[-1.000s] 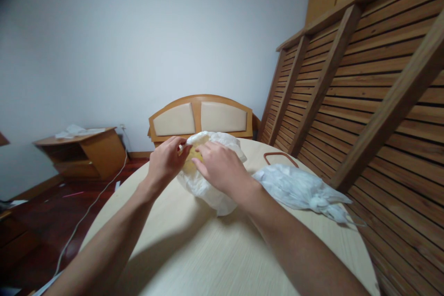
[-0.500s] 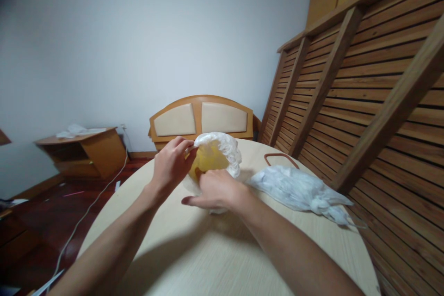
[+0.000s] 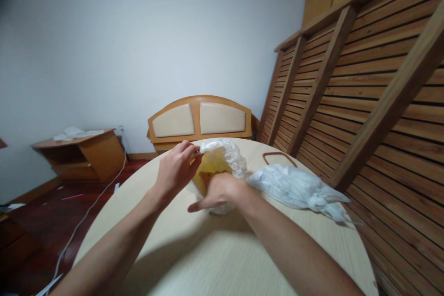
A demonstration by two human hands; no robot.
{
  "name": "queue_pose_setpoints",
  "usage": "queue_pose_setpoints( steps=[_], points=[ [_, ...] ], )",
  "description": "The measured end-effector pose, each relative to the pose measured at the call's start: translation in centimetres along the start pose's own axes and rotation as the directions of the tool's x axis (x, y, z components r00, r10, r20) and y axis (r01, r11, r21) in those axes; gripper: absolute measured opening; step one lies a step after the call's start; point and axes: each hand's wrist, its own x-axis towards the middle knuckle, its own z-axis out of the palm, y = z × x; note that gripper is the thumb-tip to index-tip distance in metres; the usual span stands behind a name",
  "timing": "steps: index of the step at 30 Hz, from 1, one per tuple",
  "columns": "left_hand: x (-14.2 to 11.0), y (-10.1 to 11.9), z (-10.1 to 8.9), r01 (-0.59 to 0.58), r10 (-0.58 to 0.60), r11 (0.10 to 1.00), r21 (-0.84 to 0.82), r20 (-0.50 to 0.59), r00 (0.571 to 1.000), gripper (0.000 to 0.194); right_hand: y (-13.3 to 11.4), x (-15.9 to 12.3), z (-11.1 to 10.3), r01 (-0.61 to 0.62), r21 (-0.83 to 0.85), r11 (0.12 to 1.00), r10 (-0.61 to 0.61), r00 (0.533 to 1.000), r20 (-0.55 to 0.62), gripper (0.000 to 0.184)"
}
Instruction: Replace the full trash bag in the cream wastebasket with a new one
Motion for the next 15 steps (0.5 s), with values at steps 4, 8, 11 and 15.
queue_pose_setpoints(
  steps=[4,8,11,15],
  points=[
    [0.2,-0.7,0.1,0.035,-0.035,0.999,0.015,0.006,0.999,0.010,-0.8,-0.3,-0.4,0.088,-0.109,0.990,-0.094,0.994,-0.047,0.093],
    [0.2,-1.1,0.1,0.034,-0.034,0.999,0.009,-0.003,0.999,0.011,-1.0,-0.3,-0.2,0.161,-0.075,0.984,-0.166,0.983,-0.072,0.099],
    [0.1,-0.9,-0.2,-0.003,0.003,1.000,-0.003,-0.017,1.000,0.012,-0.4,0.0,0.2,0.096,0.004,0.995,-0.096,0.995,-0.037,0.104],
    [0.0,-0.4,-0.6,-0.079,0.078,0.997,-0.019,-0.032,0.996,0.013,0.4,0.3,0.2,0.034,0.060,0.998,-0.036,0.999,0.035,0.106]
  ],
)
